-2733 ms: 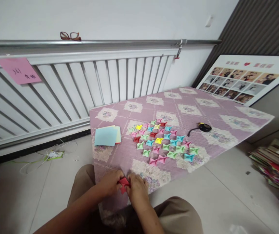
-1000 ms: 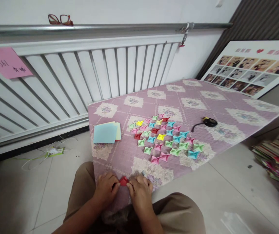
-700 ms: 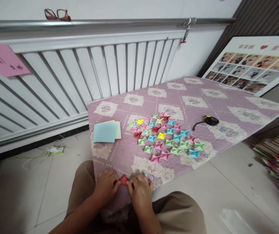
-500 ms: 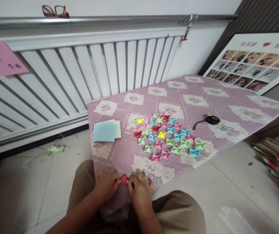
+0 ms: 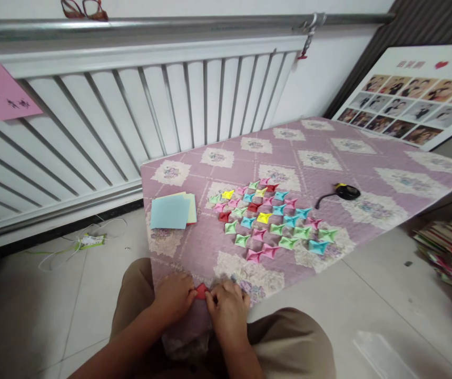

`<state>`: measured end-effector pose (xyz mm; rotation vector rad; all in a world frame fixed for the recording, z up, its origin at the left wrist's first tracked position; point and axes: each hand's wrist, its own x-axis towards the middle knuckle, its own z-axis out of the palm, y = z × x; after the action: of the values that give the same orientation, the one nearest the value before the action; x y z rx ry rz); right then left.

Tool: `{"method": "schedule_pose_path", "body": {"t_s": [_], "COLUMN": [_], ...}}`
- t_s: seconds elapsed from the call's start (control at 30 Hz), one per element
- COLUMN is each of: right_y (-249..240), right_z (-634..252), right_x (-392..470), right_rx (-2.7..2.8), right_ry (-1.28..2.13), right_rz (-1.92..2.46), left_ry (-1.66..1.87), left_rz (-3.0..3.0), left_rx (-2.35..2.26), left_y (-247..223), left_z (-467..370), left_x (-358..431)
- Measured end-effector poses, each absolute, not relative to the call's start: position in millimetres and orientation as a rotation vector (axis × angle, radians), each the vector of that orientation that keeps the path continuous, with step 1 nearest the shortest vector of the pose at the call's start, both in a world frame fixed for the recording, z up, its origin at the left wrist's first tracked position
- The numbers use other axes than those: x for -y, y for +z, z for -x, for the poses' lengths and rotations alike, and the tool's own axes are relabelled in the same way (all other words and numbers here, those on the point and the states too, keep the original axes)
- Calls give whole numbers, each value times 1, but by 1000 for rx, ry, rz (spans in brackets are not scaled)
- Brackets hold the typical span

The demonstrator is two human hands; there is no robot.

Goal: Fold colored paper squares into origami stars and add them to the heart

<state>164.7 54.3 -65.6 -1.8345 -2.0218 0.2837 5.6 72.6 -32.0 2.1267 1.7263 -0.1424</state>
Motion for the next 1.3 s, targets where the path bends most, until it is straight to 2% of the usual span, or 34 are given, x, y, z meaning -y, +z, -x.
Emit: {"method": "schedule_pose_path", "body": {"t_s": [0.43,0.67,0.9,1.3], "right_y": [-62,-56,-59,-66], "right_z": [-162,-160,-164,-164], "right_x": [-54,-53,-48,-42], "right_rx": [1999,1996,1988,1980], "right_ry": [253,223,276,173], "right_rz": [1813,1838,1857,1913], "left_ry": [-91,281,250,239], "left_rz": [-2162,-2526,-2563,-2567], "left_rx": [-1689,-1312,-1310,-1323], "left_y": [-40,-65,-69,-77], "left_z": [-3,3,6,9], "left_x": [-72,-63,-64,-65]}}
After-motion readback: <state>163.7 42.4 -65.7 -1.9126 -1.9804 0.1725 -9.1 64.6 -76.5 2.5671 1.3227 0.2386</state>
